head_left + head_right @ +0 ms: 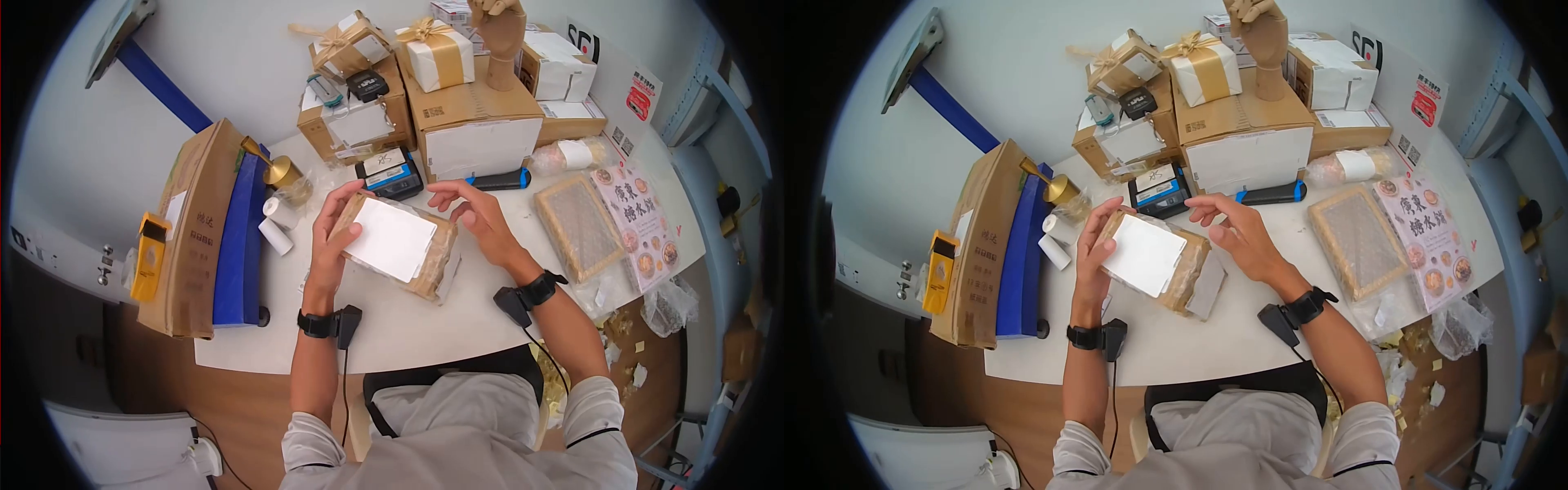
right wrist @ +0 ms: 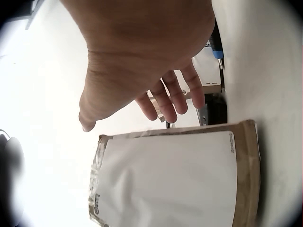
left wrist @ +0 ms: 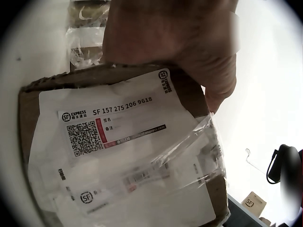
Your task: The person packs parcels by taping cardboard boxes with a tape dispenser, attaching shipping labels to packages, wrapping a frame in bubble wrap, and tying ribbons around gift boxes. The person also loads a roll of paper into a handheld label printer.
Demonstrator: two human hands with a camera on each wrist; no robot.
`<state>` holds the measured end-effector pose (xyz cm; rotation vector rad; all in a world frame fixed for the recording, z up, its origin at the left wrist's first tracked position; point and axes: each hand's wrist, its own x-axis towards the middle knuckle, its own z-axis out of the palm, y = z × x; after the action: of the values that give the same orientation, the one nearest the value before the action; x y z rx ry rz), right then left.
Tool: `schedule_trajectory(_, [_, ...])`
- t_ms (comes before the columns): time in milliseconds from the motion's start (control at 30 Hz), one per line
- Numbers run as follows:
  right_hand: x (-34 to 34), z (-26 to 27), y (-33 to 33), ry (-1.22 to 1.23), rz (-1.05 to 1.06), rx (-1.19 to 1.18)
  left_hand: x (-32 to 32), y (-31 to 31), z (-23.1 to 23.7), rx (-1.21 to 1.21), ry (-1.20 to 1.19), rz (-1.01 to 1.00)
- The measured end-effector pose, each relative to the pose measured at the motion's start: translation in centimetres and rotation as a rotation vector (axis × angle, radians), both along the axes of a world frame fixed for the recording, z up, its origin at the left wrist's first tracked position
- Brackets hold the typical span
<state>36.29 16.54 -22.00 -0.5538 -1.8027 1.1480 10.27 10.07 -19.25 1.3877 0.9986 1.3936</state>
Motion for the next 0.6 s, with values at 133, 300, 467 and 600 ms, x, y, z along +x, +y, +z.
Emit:
schedule_trajectory(133, [-1.1, 0.9, -1.8, 0.111, -0.054, 0.06, 1.4, -0.6, -0.2, 0.073, 0.034, 0.041])
schedule_trajectory(300, [-0.5, 0.9, -1.2, 0.106, -0.191, 0.272, 1.9, -0.8, -0.4, 0.21, 0.174, 0.055])
schedule_trajectory(467, [-0.5, 1.6, -1.8, 0.071, -0.233, 0.277, 2.0, -0.6, -0.9, 0.226, 0.135, 0.055])
schedule_trajectory(600, [-0.4, 1.3, -1.6, 0.048, -0.22, 0.267, 2.1, -0.6, -1.0, 0.236, 0.105, 0.058])
